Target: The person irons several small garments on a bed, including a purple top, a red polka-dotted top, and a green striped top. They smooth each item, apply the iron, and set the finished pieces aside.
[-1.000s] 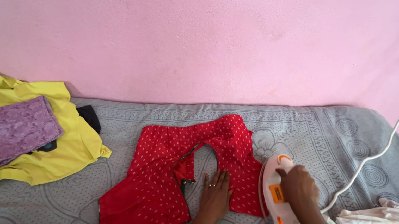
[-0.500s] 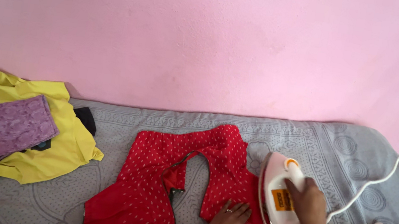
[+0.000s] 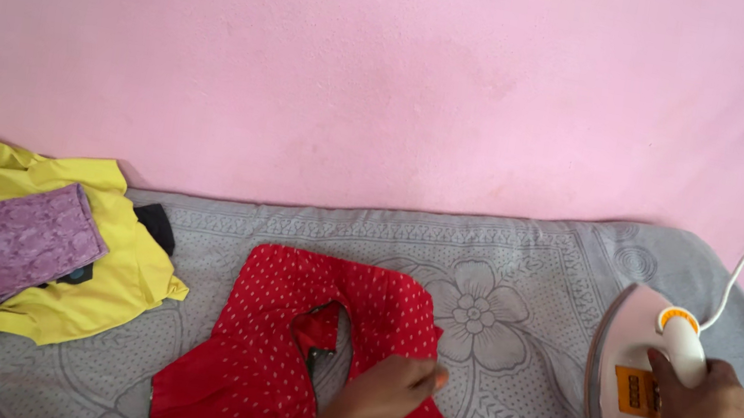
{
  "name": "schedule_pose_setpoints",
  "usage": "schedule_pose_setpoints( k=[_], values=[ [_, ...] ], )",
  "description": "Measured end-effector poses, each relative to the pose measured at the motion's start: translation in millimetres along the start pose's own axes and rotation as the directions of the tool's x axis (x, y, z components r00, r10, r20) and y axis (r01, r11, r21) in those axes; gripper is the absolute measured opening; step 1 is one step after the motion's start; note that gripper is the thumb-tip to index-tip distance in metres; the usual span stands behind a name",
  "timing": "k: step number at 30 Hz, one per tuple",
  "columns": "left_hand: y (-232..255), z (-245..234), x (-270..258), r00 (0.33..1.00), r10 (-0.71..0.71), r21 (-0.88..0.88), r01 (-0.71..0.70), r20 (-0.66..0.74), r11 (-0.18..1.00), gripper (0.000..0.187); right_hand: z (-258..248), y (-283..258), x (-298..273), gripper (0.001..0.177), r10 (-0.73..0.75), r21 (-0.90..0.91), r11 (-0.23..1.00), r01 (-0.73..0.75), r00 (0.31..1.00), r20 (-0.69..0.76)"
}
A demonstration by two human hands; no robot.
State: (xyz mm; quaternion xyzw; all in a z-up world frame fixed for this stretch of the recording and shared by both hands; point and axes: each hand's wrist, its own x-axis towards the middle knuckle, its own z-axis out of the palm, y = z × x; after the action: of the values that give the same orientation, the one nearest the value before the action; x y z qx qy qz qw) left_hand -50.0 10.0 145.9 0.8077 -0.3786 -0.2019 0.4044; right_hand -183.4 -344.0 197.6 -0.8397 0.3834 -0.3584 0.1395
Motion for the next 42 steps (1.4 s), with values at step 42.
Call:
schedule_pose_setpoints(
  k=[42],
  values=[
    [-24, 98, 77, 0.94, -0.16, 0.42, 0.02, 0.3, 0.907, 0.087, -2, 0, 10, 0.064, 0.102, 0.119, 0.985, -0.123, 0.98, 0.172]
  ],
)
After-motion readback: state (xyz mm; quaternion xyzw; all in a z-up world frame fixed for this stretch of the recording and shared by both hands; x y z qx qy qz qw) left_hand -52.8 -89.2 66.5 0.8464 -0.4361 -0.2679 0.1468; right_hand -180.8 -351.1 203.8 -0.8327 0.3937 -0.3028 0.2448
